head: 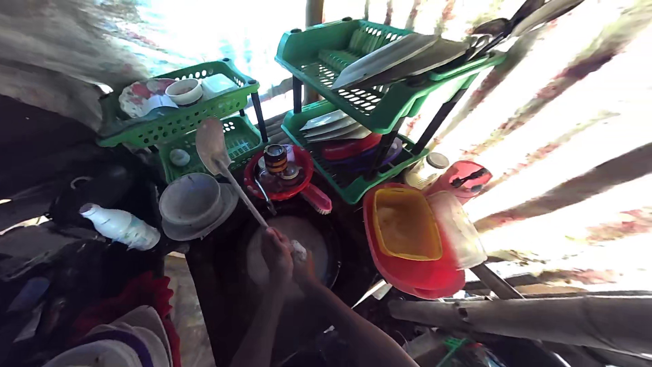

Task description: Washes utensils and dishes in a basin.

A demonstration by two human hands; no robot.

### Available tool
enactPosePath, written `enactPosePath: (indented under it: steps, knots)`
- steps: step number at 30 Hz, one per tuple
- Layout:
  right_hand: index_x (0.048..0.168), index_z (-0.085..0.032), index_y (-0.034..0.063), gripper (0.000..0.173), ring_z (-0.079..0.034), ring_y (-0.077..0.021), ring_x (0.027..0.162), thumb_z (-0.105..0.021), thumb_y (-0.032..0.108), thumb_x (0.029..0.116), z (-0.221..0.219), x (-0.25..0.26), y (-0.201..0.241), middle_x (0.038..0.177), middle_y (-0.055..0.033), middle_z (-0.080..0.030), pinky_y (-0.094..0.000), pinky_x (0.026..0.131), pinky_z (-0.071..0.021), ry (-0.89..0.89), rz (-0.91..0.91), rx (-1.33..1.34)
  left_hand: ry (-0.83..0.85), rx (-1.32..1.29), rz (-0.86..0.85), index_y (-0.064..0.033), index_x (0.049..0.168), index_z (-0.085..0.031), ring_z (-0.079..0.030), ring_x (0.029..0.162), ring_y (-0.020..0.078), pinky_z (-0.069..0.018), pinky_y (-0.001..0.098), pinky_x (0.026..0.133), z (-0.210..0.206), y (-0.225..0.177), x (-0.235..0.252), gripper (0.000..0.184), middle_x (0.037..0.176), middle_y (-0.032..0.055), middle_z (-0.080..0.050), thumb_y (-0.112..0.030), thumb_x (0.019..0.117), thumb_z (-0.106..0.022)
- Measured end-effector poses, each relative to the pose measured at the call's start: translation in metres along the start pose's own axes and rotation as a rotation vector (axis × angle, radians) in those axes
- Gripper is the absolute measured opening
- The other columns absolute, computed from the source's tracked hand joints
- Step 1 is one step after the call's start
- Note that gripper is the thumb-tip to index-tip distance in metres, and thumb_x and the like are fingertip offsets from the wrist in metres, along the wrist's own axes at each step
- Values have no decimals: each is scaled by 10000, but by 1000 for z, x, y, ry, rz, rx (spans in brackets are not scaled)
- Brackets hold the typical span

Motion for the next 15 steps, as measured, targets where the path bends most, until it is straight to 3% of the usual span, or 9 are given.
enactPosePath:
  steps: [3, 5, 8, 11, 15]
  knots:
    - [1234, -633, -117, 303, -673, -203, 1033, -594, 77, 1005, 24, 0, -10, 1120, -216, -701, -350, 972, -534, 86, -149, -301, 55, 270, -3, 6, 867, -523, -409, 481, 21, -417, 210, 485, -14, -18, 19, 427, 601, -64, -407, -226, 1108, -257]
    - [1330, -595, -98, 386, -642, -317, 1199, -556, 170, 1055, 35, -1, -21, 1270, -270, -658, -446, 1088, -477, 188, -238, -478, 38, 363, 73, 50, 964, -560, -413, 493, 35, -416, 223, 494, -13, -26, 43, 464, 627, -34, -432, -279, 1120, -273]
    - [1301, -626, -53, 420, -657, -314, 1160, -506, 285, 1084, 43, -3, -25, 1228, -240, -679, -469, 1053, -489, 292, -244, -574, 39, 465, 224, 44, 1241, -566, -447, 563, 121, -436, 307, 552, 9, -26, 74, 439, 747, 46, -503, -272, 1135, -280]
    - [1272, -636, -27, 413, -671, -294, 1079, -494, 314, 1088, 39, -1, -33, 1162, -216, -689, -466, 996, -512, 389, -254, -616, 84, 601, 368, 6, 1448, -427, -473, 589, 164, -458, 332, 548, 31, -21, 82, 412, 866, 106, -513, -228, 1141, -285]
    - [1296, -613, -48, 417, -665, -325, 1105, -512, 297, 1084, 35, 1, -37, 1193, -243, -673, -484, 1015, -502, 448, -308, -631, 269, 820, 458, 9, 1457, -406, -499, 640, 186, -477, 342, 601, 43, -24, 93, 400, 909, 121, -502, -203, 1144, -275]
Point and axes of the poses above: each hand's wrist, its own x-axis towards the middle knuckle, its own z-axis out of the back of the hand, y = z × x, the point moved 4 cm from there along x, towards the middle knuckle
